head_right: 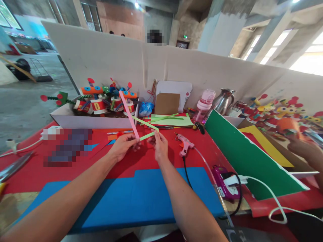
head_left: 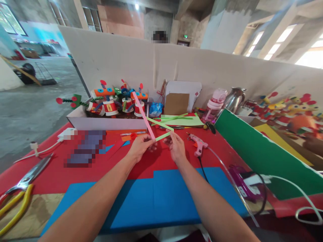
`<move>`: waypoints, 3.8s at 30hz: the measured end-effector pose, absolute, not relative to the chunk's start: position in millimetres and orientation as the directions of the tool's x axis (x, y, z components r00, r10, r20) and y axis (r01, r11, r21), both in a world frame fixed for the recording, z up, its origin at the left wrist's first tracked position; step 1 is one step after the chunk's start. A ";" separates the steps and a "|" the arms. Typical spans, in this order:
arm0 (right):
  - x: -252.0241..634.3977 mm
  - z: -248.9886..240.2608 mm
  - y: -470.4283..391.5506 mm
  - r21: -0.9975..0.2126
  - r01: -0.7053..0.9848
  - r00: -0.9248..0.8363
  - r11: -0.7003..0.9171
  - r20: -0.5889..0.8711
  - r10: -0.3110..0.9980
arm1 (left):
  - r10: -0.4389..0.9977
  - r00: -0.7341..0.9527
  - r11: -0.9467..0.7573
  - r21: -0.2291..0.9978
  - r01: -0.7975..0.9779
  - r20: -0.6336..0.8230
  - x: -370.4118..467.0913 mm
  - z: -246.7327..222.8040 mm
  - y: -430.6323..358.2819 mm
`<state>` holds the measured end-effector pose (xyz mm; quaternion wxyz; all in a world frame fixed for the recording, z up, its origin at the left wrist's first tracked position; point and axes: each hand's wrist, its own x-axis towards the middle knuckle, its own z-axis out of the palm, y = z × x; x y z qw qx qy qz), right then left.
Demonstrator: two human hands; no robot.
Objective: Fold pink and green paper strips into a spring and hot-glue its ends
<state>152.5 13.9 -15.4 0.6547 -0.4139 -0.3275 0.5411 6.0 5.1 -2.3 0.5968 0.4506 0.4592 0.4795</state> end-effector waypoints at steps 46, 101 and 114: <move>143.8 -19.4 7.6 -0.926 -0.328 -0.041 -0.186 -0.183 0.982 | 0.938 0.268 0.290 0.923 -0.255 -0.220 -0.1 -7.0 10.0; 143.9 -27.5 9.6 -0.987 -0.161 0.129 -0.008 -0.029 0.991 | 0.974 0.175 0.158 0.985 -0.066 -0.145 13.5 -5.4 0.0; 142.1 -25.8 8.3 -0.946 -0.304 0.008 -0.117 -0.125 0.992 | 0.989 0.035 0.144 0.975 -0.171 -0.140 12.1 -11.3 2.2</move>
